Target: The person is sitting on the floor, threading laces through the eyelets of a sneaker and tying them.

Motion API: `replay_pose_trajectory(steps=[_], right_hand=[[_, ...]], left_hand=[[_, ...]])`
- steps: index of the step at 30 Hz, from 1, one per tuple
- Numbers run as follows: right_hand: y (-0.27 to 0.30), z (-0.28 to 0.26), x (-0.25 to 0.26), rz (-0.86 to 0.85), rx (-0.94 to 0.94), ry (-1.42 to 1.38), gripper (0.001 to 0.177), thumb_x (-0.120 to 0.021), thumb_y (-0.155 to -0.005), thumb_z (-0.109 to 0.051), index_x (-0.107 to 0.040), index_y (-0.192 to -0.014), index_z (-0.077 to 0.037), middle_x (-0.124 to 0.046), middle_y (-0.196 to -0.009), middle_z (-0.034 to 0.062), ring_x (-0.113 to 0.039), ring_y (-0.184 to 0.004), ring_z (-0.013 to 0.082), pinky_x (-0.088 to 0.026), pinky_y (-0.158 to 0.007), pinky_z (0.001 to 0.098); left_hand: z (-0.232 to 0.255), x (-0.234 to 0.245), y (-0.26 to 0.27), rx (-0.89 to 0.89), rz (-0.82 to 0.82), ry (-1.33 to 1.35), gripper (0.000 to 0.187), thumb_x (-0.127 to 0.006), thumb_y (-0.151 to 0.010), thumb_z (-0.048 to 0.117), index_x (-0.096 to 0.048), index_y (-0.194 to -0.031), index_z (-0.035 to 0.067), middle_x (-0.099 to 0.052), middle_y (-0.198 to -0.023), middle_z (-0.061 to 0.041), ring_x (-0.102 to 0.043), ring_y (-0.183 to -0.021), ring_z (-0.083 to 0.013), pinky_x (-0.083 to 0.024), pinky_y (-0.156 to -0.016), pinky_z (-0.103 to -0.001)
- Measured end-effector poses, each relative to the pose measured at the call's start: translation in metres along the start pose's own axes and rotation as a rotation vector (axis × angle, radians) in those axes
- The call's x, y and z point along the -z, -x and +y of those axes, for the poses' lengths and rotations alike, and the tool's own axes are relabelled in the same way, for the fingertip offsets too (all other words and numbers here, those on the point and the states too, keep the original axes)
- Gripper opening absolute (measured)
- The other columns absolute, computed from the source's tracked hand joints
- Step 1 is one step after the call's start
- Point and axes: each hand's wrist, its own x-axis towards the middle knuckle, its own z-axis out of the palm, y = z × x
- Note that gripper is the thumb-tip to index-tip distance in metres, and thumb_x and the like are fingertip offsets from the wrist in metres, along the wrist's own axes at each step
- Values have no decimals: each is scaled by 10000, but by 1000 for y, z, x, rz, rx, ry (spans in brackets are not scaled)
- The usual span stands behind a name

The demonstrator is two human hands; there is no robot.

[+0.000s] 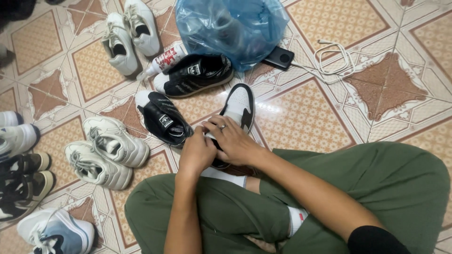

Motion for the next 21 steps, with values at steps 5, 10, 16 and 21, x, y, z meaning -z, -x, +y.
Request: replay_pose_trajectory(steps=[5,10,16,21], right_hand=[[2,-1,12,-90,-55,-232,914,-729,-738,-234,-353,-1525,38,-546,-1359,279,-462,-1397,472,-293,-1209,563],[17,4,-2,93,-94,-97,908,-760,-664,-400,-468,-1461,-77,-520,-1342,116,-463,-1386,361,-287,-1170,534],[45,1,-23,237,-371,-55,792,-762,-703,-268,-472,-1423,-112,-462,-1339,119,-452,-1338,380,-382,-1104,475],[58,-20,-18,180,-620,-254,905,-790,-752,-205,-328,-1513,-40,-338,-1434,227,-363,-1385,515,-379,-1135,582]], left_hand=[[10,2,6,66,41,44,459,-631,-894,366,-637,-1249,76,-783,-1033,-206,-734,-1089,-412,-582,-901,-518],[14,-4,7,13,132,34,498,-815,-766,374,-703,-1126,48,-765,-1090,-256,-728,-1085,-445,-580,-883,-534],[7,-23,7,-47,196,-72,487,-823,-816,400,-772,-1150,49,-772,-1065,-252,-714,-1097,-439,-577,-917,-508],[-3,-38,8,-131,162,-165,521,-686,-930,407,-725,-1277,21,-755,-1105,-269,-692,-1131,-433,-582,-906,-519]])
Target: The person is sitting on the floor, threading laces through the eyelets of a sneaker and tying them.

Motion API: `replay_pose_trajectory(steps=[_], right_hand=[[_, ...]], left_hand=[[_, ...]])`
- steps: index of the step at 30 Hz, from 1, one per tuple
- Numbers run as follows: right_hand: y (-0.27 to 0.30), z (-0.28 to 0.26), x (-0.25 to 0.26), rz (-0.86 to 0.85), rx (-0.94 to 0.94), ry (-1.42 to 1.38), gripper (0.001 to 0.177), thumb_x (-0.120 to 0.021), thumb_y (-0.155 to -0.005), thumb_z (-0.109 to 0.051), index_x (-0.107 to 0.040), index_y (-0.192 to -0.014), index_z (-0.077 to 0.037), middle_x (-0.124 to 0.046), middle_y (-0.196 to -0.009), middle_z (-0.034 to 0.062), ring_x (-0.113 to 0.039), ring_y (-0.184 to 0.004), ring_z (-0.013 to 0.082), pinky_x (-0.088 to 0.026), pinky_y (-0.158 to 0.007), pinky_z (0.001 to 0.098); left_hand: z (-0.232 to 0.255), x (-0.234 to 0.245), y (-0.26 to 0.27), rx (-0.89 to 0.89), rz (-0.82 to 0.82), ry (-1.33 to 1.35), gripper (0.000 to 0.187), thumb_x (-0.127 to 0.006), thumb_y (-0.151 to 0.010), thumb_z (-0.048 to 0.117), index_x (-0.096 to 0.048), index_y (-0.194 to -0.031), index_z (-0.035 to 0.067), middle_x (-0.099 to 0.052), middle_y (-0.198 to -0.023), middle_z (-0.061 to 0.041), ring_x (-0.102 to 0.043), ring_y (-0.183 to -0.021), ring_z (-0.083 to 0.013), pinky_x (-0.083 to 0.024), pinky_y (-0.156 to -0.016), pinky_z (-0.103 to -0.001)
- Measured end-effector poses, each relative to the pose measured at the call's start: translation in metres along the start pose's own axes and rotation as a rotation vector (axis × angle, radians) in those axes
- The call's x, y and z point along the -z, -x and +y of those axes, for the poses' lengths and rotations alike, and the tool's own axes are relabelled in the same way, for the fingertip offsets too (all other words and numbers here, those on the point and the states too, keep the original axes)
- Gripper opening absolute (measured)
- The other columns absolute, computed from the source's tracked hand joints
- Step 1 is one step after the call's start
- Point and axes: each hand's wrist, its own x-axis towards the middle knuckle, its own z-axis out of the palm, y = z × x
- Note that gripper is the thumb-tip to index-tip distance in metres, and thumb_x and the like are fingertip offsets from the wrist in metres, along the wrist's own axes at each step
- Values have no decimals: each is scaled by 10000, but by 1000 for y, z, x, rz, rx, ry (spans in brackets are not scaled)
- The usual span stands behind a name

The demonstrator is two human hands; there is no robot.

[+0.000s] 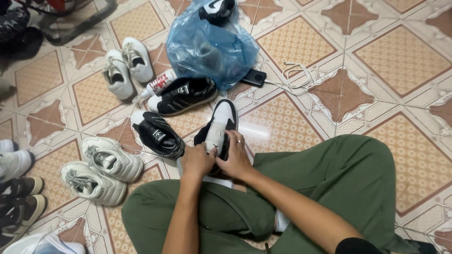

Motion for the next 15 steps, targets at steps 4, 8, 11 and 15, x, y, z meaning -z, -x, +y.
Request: replay_pose_trajectory(steps=[4,8,11,15], right_hand=[[10,-28,15,-116,-416,-113,911,-756,-835,-390,-234,-1515,-83,-401,-1456,309,-488,-1334,573,-422,-1104,646],[8,20,-12,-255,-537,-165,898,-666,-899,-626,-293,-1463,-35,-657,-1264,309,-660,-1203,482,-530,-1001,555],[16,24,-14,-232,-558,-247,663,-622,-903,-466,-385,-1373,-62,-741,-605,54,-776,-612,282,-584,-700,385],[19,53,-15,-35,-413,-124,430,-509,-953,-276,-569,-1282,-5,-732,-803,236,-733,-837,411,-566,-775,518]], left_hand=[[-5,-10,-4,-47,-82,-69,642,-545,-987,437,-585,-1463,8,-709,-1287,-243,-559,-1288,-453,-512,-1002,-559],[-24,-48,-22,-71,-21,-102,647,-464,-1008,440,-499,-1545,80,-657,-1415,-175,-509,-1299,-464,-480,-990,-587],[-21,-57,-12,-112,27,-105,611,-417,-1025,366,-458,-1567,87,-589,-1516,-123,-465,-1360,-475,-435,-1035,-605],[13,-51,41,-261,247,47,526,-524,-997,214,-543,-1485,20,-555,-1534,-177,-403,-1424,-535,-388,-1089,-679]])
